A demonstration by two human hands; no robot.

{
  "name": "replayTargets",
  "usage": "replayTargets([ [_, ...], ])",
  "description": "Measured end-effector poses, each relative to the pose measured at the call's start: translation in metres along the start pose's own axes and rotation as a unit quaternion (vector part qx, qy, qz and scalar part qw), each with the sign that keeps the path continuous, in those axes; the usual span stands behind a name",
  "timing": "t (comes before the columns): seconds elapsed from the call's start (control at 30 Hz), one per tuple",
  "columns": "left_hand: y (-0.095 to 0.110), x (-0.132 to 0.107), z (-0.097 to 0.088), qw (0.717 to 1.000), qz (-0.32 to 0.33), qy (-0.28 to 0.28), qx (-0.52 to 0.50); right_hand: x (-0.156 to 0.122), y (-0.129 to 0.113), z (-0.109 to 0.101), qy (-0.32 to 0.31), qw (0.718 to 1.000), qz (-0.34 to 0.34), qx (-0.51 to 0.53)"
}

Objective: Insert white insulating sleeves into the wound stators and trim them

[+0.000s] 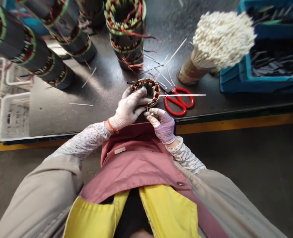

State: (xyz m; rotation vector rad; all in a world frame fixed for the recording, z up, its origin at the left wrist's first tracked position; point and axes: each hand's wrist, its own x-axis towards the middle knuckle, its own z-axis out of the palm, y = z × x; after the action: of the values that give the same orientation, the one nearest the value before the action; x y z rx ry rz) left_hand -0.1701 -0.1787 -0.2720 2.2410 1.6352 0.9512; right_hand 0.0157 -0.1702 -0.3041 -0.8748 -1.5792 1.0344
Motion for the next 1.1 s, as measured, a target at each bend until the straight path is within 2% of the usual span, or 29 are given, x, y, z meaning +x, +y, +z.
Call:
replayTargets([
  [0.1,-0.005,-0.004,0.008,0.998,0.050,0.044,-0.003,0.002,-0.012,-0.006,-0.002,1.000,-0.017,-0.015],
  [0.2,-0.009,-0.005,0.012,0.995,0.087,0.053,0.009,0.006,-0.030,-0.015,-0.026,0.996,-0.059,-0.069],
  [0.27,-0.011,-0.005,0.012,0.994,0.100,0.051,0.008,0.010,-0.037,-0.016,-0.049,0.992,-0.055,-0.106],
  [0.33,-0.012,-0.005,0.013,0.993,0.110,0.048,0.004,0.015,-0.035,-0.014,-0.056,0.989,-0.028,-0.136],
  [0.43,-0.013,-0.005,0.012,0.992,0.115,0.046,0.009,0.024,-0.018,-0.007,-0.056,0.984,0.011,-0.170],
  [0.5,-0.014,-0.004,0.012,0.992,0.119,0.047,0.019,0.028,-0.007,-0.005,-0.069,0.979,0.006,-0.194],
  [0.57,-0.015,-0.002,0.011,0.990,0.129,0.051,0.019,0.028,-0.002,-0.007,-0.087,0.974,-0.027,-0.208],
  [0.67,-0.018,0.001,0.011,0.989,0.136,0.062,0.006,0.023,-0.010,-0.012,-0.093,0.975,-0.082,-0.186],
  [0.73,-0.018,0.001,0.011,0.989,0.131,0.063,-0.007,0.019,-0.021,-0.016,-0.095,0.978,-0.096,-0.158],
  [0.83,-0.017,0.000,0.010,0.993,0.107,0.043,-0.021,0.021,-0.029,-0.015,-0.091,0.983,-0.082,-0.140],
  [1.0,-0.016,-0.001,0.010,0.996,0.084,0.022,-0.012,0.031,-0.018,-0.009,-0.080,0.982,-0.022,-0.172],
  [1.1,-0.018,-0.001,0.011,0.996,0.089,0.027,-0.007,0.028,-0.021,-0.011,-0.095,0.981,-0.032,-0.166],
])
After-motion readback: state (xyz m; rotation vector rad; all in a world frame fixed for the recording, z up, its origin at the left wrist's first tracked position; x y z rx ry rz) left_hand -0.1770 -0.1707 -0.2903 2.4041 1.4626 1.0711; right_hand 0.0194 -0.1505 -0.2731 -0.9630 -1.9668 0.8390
